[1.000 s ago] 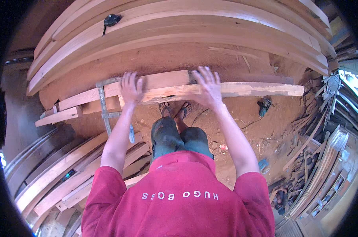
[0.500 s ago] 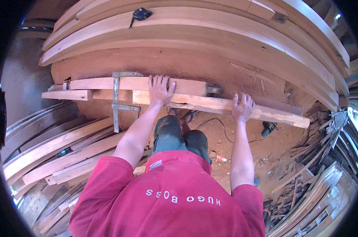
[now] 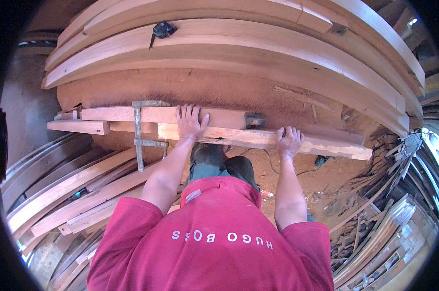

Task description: The person aligns and secures wooden planks onto a curved wooden structure using a metal clamp. They repeatedly position the planks, adjust the clamp to hold them in place, and then remove the clamp to reposition it further along the assembly.

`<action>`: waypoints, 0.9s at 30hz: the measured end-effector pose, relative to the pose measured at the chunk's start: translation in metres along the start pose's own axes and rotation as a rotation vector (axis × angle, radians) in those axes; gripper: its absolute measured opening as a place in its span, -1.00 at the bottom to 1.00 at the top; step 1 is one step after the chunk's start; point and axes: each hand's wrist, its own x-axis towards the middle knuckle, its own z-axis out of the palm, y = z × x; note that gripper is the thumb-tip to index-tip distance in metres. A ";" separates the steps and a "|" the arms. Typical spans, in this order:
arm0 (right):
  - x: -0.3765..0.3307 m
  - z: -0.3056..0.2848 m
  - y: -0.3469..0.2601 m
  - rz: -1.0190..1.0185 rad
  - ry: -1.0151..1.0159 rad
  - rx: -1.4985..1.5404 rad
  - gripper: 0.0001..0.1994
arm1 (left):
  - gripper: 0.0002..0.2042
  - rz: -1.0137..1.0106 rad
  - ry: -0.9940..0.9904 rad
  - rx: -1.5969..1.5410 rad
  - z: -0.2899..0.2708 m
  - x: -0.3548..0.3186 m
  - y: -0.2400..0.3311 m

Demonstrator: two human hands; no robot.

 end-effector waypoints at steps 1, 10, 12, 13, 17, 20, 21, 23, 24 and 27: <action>-0.001 0.001 0.000 -0.006 0.004 -0.008 -0.80 | -0.46 -0.016 -0.034 -0.009 -0.002 0.001 0.001; -0.003 0.004 0.004 -0.014 -0.037 0.006 -0.79 | -0.44 -0.027 -0.041 -0.016 -0.001 0.000 0.000; -0.005 0.007 0.009 -0.003 -0.079 -0.006 -0.79 | -0.44 -0.047 -0.061 0.025 0.005 0.000 -0.001; -0.007 0.010 0.011 0.003 -0.104 -0.014 -0.80 | -0.44 -0.025 -0.061 0.019 0.004 0.001 -0.003; -0.004 0.004 0.003 -0.027 -0.077 -0.005 -0.77 | -0.46 -0.002 -0.008 -0.043 -0.003 0.000 -0.004; -0.006 0.007 0.007 -0.036 -0.048 -0.034 -0.79 | -0.47 -0.005 -0.013 -0.045 -0.003 0.000 -0.003; -0.006 0.006 0.006 -0.035 -0.052 -0.031 -0.78 | -0.47 -0.007 -0.010 -0.053 -0.002 -0.001 -0.003; -0.005 0.004 0.004 -0.031 -0.061 -0.025 -0.77 | -0.47 -0.010 -0.004 -0.071 0.000 -0.001 -0.005; -0.005 0.005 0.006 -0.030 -0.062 -0.033 -0.77 | -0.47 -0.009 -0.006 -0.074 -0.001 -0.001 -0.004; -0.005 0.009 0.010 -0.033 -0.054 -0.040 -0.78 | -0.47 -0.007 -0.007 -0.076 -0.003 0.000 -0.002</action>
